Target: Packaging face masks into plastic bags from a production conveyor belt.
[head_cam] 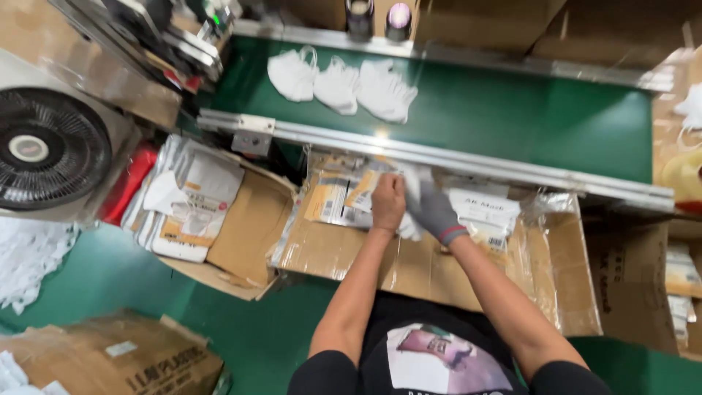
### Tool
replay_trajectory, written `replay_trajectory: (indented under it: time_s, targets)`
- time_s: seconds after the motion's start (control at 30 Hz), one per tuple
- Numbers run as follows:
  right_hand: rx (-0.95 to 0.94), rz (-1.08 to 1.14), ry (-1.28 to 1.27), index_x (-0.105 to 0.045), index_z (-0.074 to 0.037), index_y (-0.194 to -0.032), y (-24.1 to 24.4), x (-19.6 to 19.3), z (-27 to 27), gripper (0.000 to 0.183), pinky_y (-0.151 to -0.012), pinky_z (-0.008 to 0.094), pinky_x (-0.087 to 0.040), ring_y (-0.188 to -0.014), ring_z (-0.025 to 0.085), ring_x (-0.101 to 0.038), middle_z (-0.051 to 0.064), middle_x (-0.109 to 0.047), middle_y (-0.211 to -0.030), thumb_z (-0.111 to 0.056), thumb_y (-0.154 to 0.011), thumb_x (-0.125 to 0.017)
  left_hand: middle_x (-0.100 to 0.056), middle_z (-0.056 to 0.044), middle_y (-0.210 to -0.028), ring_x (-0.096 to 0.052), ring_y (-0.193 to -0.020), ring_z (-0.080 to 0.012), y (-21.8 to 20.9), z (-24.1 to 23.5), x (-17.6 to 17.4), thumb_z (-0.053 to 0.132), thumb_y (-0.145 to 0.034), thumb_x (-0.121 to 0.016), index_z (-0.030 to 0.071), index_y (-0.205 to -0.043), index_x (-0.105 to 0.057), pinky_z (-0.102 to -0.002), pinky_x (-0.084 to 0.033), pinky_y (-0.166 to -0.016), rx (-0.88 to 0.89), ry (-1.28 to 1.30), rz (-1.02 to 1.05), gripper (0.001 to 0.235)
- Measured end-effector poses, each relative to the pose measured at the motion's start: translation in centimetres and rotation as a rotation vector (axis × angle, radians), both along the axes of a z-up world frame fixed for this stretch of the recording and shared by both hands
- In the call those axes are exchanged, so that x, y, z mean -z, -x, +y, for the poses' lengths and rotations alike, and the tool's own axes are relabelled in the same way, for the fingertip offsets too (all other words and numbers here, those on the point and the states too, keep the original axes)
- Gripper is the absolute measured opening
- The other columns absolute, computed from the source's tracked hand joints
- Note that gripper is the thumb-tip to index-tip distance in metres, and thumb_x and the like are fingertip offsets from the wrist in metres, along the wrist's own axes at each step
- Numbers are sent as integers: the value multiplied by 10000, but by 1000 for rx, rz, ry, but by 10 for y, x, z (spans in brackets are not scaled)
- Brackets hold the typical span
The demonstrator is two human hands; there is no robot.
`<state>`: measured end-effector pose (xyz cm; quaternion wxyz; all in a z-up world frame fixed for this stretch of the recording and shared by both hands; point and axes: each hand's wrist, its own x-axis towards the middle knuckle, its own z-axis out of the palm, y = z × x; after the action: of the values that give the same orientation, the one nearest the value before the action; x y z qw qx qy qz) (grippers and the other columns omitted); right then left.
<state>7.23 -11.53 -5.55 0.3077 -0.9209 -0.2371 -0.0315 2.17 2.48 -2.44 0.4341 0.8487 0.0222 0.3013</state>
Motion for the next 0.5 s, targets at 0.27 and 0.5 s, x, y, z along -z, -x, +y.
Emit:
replay_trajectory:
  time_s: [0.27,0.5]
  targets:
    - [210,380,-1030,-653,72,-1058,-17,-40,-16,243,-620,303,-517,-780,132,-611,136,-675,-939,-155,-989,-707,-662,-118,-1059,-652,-947,-276,-1,7,-64,216,-878,-791,33,-1154,-615,-410,-527,-865,14,323,-235,375]
    - [341,520,-1331,-619,-36,-1265,-13,29,28,393,-821,324,-581,-969,177,-715,58,-744,-1148,-61,-873,-648,-691,-108,-1256,-689,-989,-195,27,-48,-17,457,-927,-668,20,-1395,-568,-343,-596,-799,256,1655,399,648]
